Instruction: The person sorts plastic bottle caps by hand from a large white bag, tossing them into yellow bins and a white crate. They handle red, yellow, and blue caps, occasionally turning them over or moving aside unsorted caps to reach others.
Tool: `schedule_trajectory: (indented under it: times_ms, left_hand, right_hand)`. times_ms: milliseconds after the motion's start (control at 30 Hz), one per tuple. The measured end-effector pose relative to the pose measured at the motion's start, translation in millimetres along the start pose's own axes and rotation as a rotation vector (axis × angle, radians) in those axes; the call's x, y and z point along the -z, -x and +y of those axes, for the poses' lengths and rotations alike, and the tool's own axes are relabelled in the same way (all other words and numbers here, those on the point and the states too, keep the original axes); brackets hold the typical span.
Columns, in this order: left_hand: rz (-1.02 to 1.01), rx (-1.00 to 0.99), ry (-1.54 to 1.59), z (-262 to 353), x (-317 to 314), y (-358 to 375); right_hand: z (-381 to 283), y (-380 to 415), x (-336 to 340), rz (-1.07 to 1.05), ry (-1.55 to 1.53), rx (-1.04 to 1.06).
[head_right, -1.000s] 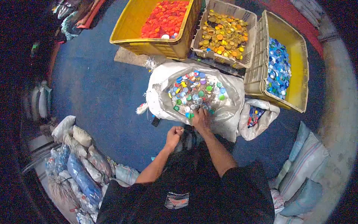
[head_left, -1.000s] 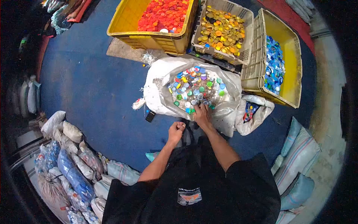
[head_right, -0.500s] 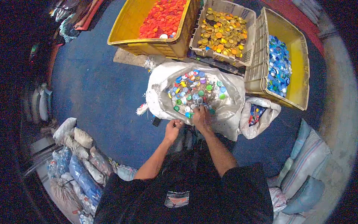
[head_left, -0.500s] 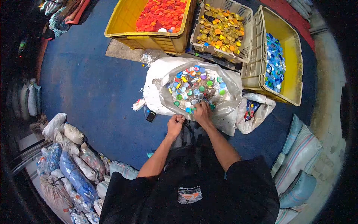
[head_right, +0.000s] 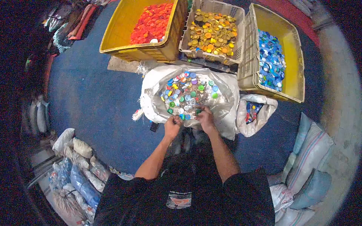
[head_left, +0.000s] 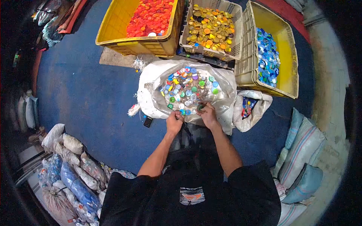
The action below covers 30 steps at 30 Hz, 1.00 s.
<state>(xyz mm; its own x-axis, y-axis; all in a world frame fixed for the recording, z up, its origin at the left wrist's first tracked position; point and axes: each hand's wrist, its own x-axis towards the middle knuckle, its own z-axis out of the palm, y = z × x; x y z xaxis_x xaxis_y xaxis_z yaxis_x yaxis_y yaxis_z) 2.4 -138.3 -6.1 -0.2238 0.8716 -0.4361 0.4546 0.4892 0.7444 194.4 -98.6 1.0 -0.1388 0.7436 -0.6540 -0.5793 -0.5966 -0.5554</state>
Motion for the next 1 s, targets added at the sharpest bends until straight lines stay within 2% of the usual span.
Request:
schedule_trajectory:
  times_ms: [100, 233, 533, 733, 833, 933, 1000]
  left_hand:
    - [-0.02, -0.051, -0.266, 19.5, -0.4, -4.3]
    - [-0.012, -0.069, -0.631, 36.9, -6.5, -8.1]
    - [-0.06, -0.038, -0.713, 33.2, -21.3, -17.3]
    - [-0.021, -0.08, -0.414, 18.0, -18.2, -23.7]
    - [0.013, -0.057, -0.081, 19.3, -13.2, -22.2]
    - [-0.109, 0.116, 0.313, 25.3, -2.7, -23.4]
    - [-0.2, 0.312, 0.798, 29.3, 5.6, -24.1]
  right_hand:
    - [-0.8, 7.7, 7.5, -0.025, -0.207, -0.006]
    - [-0.4, 18.7, 16.0, 0.006, -0.248, -0.004]
    - [5.0, 26.8, 34.0, 0.037, -0.233, -0.002]
    - [1.1, 24.2, 33.4, 0.065, -0.206, -0.004]
    - [-2.8, 22.2, 26.7, 0.052, -0.215, 0.009]
    - [-5.9, 20.0, 18.2, 0.066, -0.231, 0.008]
    - [-4.0, 14.4, 14.6, 0.071, -0.206, -0.003]
